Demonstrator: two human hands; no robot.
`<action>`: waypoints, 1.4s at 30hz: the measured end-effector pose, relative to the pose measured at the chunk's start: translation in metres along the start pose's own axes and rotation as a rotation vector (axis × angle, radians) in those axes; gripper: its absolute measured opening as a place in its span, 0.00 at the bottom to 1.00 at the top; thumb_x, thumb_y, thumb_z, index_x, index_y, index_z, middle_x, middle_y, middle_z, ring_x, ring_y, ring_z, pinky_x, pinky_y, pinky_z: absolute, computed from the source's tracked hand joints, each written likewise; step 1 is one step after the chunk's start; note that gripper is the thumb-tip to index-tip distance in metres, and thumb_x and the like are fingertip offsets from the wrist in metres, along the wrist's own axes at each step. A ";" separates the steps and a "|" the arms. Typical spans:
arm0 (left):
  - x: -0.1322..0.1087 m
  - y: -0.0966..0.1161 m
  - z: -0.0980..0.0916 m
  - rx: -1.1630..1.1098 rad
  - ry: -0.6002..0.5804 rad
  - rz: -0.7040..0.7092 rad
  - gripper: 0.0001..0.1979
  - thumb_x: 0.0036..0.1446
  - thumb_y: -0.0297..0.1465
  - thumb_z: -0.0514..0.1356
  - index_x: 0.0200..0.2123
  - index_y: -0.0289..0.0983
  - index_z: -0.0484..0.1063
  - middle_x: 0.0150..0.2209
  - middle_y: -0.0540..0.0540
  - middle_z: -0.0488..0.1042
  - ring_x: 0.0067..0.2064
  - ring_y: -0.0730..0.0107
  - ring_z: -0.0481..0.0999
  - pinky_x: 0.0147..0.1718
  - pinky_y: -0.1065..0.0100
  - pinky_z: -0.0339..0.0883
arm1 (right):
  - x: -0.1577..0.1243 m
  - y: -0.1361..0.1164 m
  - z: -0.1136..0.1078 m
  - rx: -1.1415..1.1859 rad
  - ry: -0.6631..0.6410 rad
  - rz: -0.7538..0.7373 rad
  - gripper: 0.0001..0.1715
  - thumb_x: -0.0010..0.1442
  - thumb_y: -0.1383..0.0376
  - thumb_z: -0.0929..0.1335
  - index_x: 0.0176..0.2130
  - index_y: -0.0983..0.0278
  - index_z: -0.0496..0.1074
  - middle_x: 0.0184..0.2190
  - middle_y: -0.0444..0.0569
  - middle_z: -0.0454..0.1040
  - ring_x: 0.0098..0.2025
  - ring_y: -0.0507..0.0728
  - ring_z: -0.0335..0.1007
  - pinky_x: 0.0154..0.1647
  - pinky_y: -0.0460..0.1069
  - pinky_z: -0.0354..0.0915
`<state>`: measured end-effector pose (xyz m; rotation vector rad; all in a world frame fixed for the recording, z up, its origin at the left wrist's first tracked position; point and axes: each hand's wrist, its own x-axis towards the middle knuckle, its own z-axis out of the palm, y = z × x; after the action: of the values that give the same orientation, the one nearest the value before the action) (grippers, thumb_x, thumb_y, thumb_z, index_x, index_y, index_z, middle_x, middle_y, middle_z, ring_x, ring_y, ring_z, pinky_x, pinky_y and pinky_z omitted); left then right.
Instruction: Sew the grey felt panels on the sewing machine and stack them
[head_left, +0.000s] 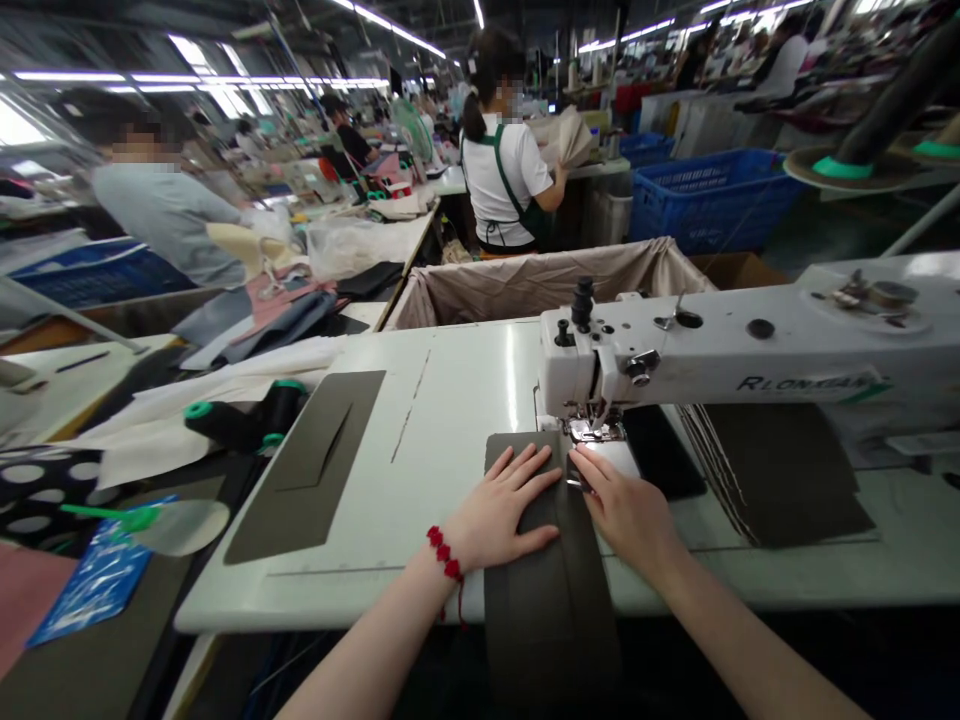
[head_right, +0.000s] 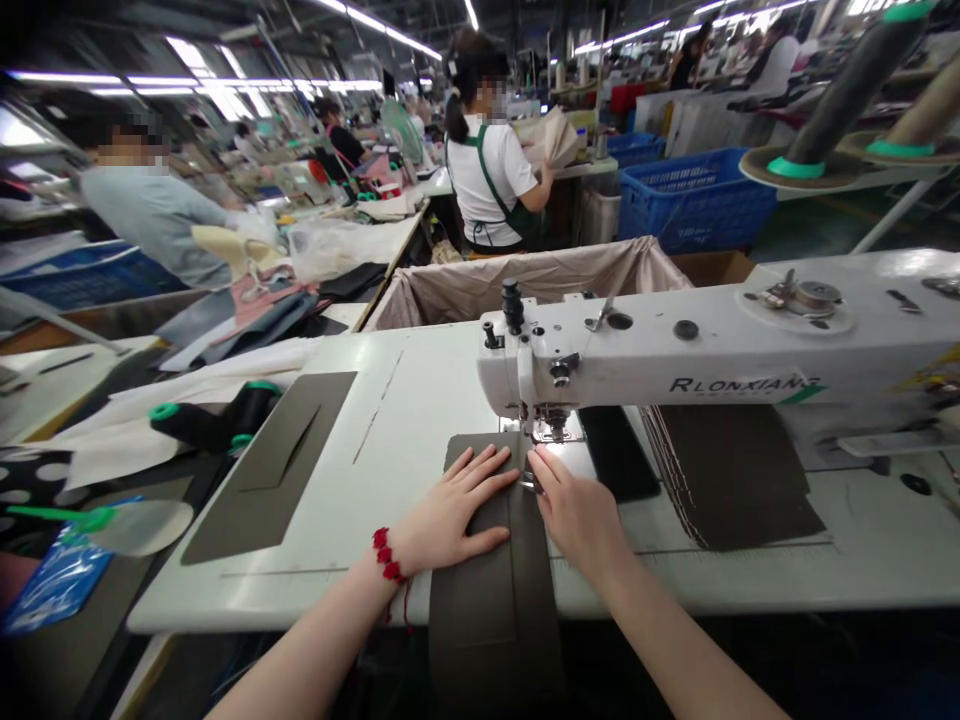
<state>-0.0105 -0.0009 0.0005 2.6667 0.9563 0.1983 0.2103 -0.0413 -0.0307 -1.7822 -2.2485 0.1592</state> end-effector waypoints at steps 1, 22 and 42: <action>0.001 0.000 0.001 0.001 0.001 -0.006 0.35 0.59 0.47 0.57 0.66 0.44 0.53 0.69 0.46 0.44 0.69 0.55 0.44 0.67 0.50 0.39 | 0.000 0.000 0.000 0.004 -0.002 0.003 0.31 0.63 0.67 0.58 0.64 0.57 0.56 0.65 0.45 0.59 0.45 0.57 0.74 0.36 0.51 0.71; 0.002 -0.001 0.001 0.022 0.003 -0.015 0.36 0.57 0.48 0.58 0.65 0.44 0.54 0.69 0.47 0.48 0.69 0.56 0.46 0.67 0.51 0.38 | 0.002 0.001 0.001 -0.023 0.006 -0.001 0.32 0.61 0.69 0.60 0.64 0.56 0.57 0.65 0.43 0.58 0.45 0.54 0.74 0.37 0.49 0.72; 0.003 -0.003 0.000 -0.011 0.008 -0.004 0.36 0.57 0.47 0.59 0.65 0.44 0.54 0.69 0.47 0.48 0.69 0.56 0.46 0.66 0.50 0.39 | 0.002 0.000 0.002 -0.021 0.010 0.006 0.31 0.63 0.69 0.60 0.64 0.57 0.57 0.65 0.41 0.58 0.44 0.54 0.75 0.36 0.50 0.71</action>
<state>-0.0101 0.0033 -0.0002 2.6557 0.9607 0.2126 0.2097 -0.0395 -0.0322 -1.7960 -2.2465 0.1278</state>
